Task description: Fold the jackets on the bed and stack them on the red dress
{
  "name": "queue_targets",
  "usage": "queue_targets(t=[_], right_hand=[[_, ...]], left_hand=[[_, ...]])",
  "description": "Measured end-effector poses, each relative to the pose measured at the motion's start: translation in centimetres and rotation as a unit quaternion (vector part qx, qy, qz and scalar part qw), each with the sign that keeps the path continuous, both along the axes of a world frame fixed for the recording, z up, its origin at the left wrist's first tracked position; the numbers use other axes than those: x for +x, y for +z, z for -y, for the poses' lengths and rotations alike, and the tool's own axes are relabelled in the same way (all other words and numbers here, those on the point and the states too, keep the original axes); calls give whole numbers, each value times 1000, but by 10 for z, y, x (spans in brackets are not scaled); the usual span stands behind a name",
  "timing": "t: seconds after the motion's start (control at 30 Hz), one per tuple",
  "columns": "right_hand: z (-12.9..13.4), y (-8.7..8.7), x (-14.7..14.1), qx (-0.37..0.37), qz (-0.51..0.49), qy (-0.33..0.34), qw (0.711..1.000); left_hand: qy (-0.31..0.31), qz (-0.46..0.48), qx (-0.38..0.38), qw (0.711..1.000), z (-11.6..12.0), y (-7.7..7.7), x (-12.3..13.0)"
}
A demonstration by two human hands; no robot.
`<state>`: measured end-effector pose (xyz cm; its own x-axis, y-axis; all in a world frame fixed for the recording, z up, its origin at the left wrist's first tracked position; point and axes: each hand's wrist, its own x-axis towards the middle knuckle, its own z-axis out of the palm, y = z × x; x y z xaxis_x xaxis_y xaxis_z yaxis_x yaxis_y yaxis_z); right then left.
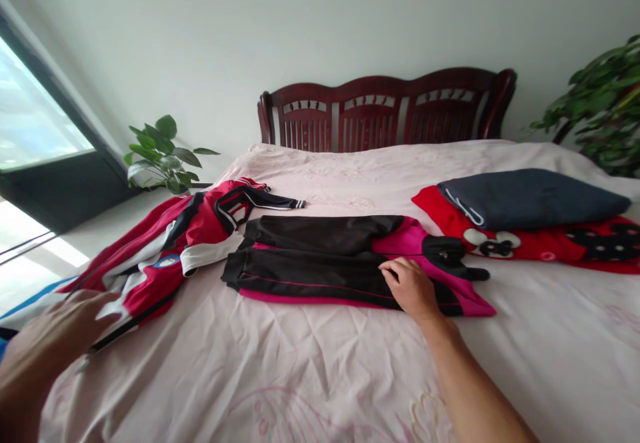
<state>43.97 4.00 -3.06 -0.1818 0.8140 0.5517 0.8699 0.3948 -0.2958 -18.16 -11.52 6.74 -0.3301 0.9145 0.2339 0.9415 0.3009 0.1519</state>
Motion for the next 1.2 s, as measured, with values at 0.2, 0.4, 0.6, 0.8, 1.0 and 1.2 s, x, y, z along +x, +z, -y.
queue_targets(t=[0.2,0.4,0.6,0.8,1.0,1.2], right_hand=[[0,-1,-1,10,7,-11,1000],[2,1,-1,1,1,0,1000],[3,1,0,2,-3,3,1000],[5,4,-1,10,-3,3,1000],[4,4,-2,11,-12,7,1000],[4,3,-2,6,-10,-2,1000]], left_hand=[[-112,-52,63,990,-45,-9,52],[-310,43,7,950,-111,-38,161],[-332,21,0,943,-145,-66,192],[-170,84,62,980,-144,-74,178],[-47,85,40,994,-132,-63,155],[-56,168,56,983,-130,-55,142]])
